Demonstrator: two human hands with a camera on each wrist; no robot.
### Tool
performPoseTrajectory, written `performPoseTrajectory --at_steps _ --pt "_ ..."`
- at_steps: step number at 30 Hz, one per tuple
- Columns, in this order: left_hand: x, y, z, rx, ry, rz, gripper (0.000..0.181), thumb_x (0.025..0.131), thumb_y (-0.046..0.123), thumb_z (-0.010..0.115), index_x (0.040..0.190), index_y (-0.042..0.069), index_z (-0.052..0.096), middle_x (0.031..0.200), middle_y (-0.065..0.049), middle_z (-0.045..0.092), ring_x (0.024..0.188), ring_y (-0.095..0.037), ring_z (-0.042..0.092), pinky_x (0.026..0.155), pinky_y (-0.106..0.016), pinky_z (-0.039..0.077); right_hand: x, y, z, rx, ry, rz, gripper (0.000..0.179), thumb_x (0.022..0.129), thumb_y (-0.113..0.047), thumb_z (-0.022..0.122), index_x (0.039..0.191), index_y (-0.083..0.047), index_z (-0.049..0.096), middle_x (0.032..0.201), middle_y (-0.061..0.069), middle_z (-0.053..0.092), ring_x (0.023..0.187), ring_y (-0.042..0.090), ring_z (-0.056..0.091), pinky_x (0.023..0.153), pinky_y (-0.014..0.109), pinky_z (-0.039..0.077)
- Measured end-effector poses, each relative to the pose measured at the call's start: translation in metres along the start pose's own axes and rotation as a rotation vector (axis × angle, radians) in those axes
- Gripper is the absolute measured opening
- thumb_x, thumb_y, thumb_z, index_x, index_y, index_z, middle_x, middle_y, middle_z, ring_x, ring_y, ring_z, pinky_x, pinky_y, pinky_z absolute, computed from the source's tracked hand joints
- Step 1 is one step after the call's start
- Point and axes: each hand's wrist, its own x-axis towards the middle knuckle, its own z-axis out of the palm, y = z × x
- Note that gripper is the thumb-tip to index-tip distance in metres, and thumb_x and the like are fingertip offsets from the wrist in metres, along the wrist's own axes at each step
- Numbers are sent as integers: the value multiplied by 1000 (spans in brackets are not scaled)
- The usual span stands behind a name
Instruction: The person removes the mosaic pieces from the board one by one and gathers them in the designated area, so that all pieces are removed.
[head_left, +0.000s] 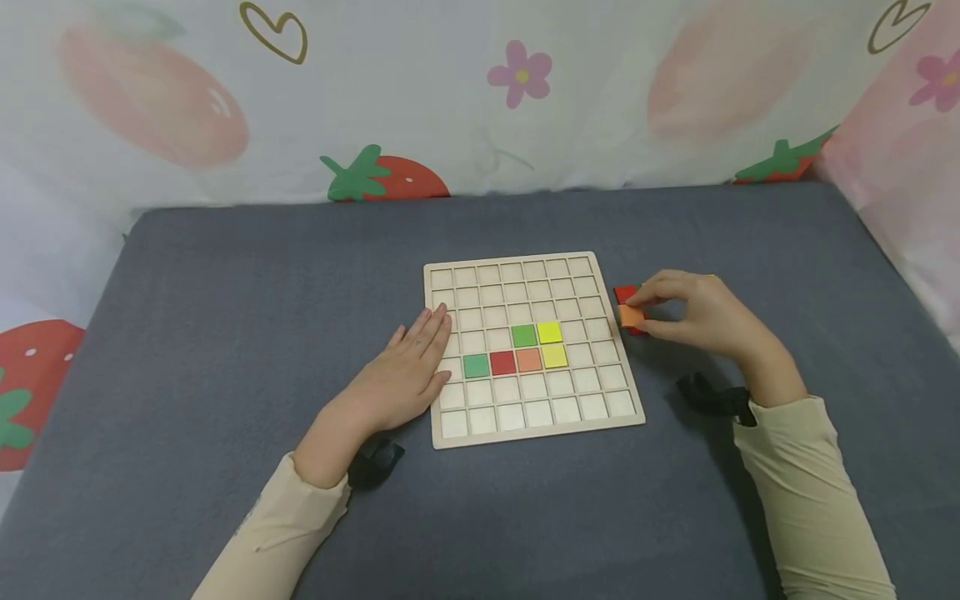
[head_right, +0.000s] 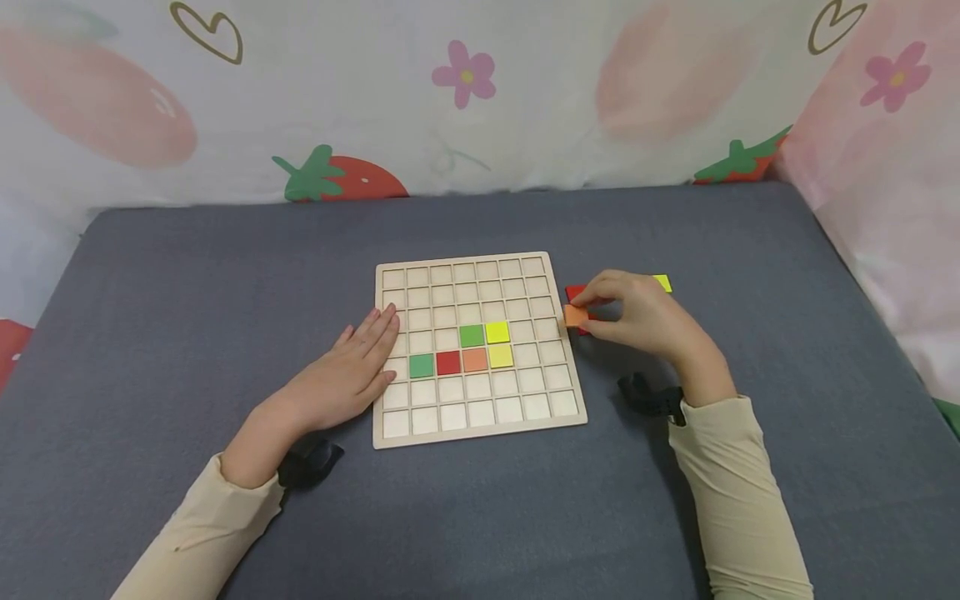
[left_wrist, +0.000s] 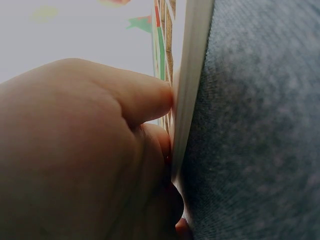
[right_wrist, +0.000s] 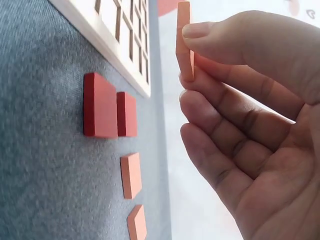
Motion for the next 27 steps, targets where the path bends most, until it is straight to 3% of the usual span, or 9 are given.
performPoseTrajectory --at_steps 8,15,22,27 --pt "1 0 0 -1 -1 3 66 101 28 40 150 0 7 157 -12 -3 144 -24 -4 114 -48 9 -4 5 -4 -20 -13 65 27 74 1 77 99 -4 72 104 11 65 94 26 59 74 45 48" --pt "1 0 0 4 -5 2 66 101 28 39 150 -1 6 157 -13 -3 143 -25 -4 113 -48 9 -6 10 -7 -41 -7 65 26 74 1 77 99 -5 72 102 10 66 93 24 59 73 43 48" --pt "1 0 -1 8 -10 0 66 101 28 39 150 -1 6 157 -13 -4 144 -25 -4 114 -47 9 -10 14 -9 -34 -32 129 25 75 -3 78 99 -4 72 100 9 64 91 24 57 74 43 47" --pt "1 -1 -1 11 -5 5 66 101 28 39 150 -1 6 157 -13 -3 144 -25 -4 113 -47 9 -12 17 -11 10 -70 218 26 77 -4 77 102 -1 71 114 20 61 111 37 52 87 53 43"
